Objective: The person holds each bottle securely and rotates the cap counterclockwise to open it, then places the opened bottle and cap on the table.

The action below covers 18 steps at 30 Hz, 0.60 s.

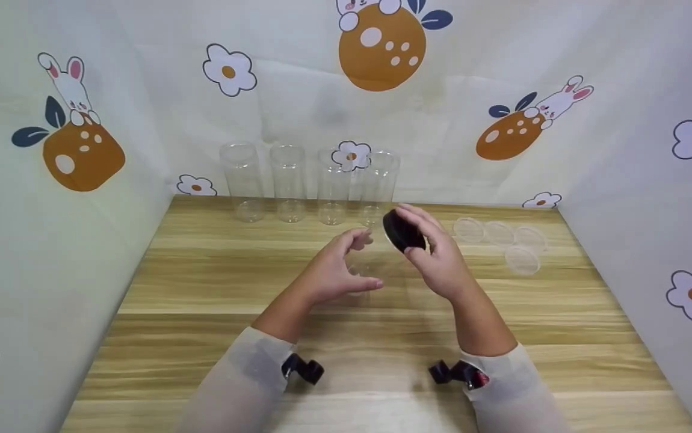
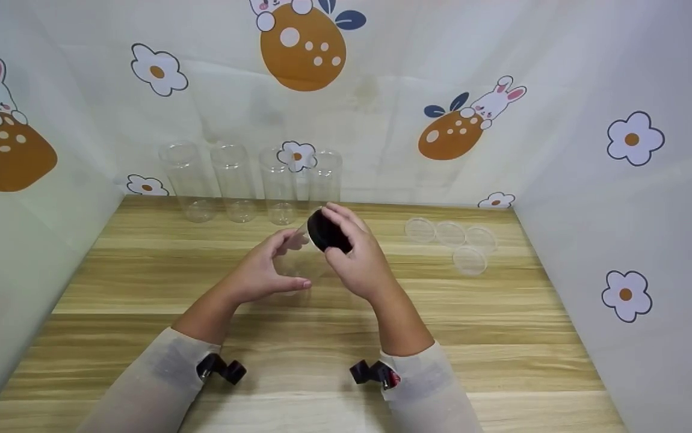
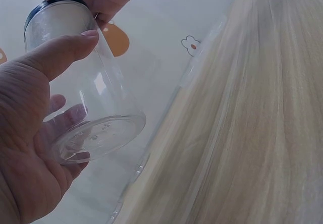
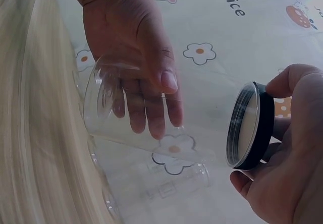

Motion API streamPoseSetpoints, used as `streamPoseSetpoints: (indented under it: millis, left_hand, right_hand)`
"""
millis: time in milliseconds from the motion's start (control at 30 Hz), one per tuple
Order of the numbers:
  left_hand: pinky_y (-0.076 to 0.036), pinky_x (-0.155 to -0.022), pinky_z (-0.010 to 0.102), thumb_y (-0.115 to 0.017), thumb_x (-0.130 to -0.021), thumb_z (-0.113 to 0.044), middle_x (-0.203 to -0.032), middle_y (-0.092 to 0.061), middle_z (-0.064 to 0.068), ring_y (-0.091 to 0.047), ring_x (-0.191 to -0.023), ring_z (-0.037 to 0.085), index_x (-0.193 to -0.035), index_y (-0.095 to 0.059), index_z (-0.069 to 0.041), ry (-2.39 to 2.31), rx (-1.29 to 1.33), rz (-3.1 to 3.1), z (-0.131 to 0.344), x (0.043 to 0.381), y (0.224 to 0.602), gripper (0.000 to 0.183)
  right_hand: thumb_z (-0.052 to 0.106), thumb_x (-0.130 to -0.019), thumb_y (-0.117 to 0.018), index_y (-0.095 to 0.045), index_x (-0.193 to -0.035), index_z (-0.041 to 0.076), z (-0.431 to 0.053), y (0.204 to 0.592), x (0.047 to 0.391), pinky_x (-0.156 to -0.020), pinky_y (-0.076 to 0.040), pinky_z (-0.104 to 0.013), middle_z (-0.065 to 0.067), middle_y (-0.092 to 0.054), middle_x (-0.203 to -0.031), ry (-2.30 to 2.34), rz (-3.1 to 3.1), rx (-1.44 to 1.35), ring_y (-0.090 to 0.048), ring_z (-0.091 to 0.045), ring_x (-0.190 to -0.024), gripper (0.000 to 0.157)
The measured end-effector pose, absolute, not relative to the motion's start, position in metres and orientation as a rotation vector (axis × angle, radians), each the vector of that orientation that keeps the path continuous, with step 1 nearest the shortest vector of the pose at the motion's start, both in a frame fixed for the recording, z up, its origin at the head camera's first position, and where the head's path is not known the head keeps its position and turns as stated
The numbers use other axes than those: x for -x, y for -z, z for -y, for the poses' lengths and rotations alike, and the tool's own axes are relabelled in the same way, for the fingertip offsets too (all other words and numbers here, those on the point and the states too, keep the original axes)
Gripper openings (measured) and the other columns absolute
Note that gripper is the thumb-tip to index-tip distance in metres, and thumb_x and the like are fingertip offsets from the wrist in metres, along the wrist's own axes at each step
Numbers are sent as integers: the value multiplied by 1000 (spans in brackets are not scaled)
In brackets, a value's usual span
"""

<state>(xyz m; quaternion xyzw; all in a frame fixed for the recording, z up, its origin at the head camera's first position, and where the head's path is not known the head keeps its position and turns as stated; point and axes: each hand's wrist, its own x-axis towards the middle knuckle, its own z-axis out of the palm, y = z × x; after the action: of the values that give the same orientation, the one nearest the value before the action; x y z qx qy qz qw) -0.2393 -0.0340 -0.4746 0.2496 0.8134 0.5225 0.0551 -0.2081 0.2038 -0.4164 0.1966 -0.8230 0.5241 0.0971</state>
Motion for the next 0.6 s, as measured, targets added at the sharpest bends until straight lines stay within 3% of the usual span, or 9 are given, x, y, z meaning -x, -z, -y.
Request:
streamPoseSetpoints:
  millis: [100, 233, 367, 467, 600]
  left_hand:
    - [-40, -128, 48, -97, -75, -50, -155, -60, 2, -52, -145, 24, -160, -44, -20, -1588, -758, -2466, 34, 240, 475, 105]
    - [-40, -128, 50, -97, -74, -49, -156, -60, 4, -52, -145, 25, -161, -44, -18, -1598, -763, -2458, 34, 240, 475, 106]
    - [-41, -127, 54, -97, -74, -49, -156, -59, 5, -52, -145, 26, -161, -44, -20, -1597, -760, -2452, 34, 239, 474, 106]
    - [-46, -123, 55, -98, -73, -50, -156, -59, 3, -51, -145, 25, -161, -44, -21, -1601, -752, -2442, 34, 239, 475, 107]
    - [-51, -118, 53, -98, -72, -50, -155, -59, 0, -51, -144, 23, -160, -45, -23, -1596, -746, -2446, 35, 239, 475, 106]
  right_hand:
    - [-3, -89, -57, -61, -153, 21, -203, 415, 207, -117, -42, -33, 0, -50, -165, -1557, 2438, -587, -44, -23, -153, 69]
    - [2, -90, -62, -58, -155, 19, -204, 415, 207, -123, -40, -46, -5, -48, -167, -1539, 2445, -595, -43, -26, -154, 67]
    - [25, -97, -72, -55, -157, 20, -205, 415, 208, -123, -39, -57, -5, -47, -166, -1447, 2504, -491, -44, -29, -153, 62]
    - [44, -98, -73, -53, -158, 20, -205, 416, 210, -117, -43, -57, -5, -51, -162, -1344, 2581, -354, -51, -28, -144, 67]
    - [53, -97, -73, -54, -158, 19, -204, 415, 211, -106, -49, -50, -7, -58, -154, -1284, 2652, -235, -56, -28, -127, 72]
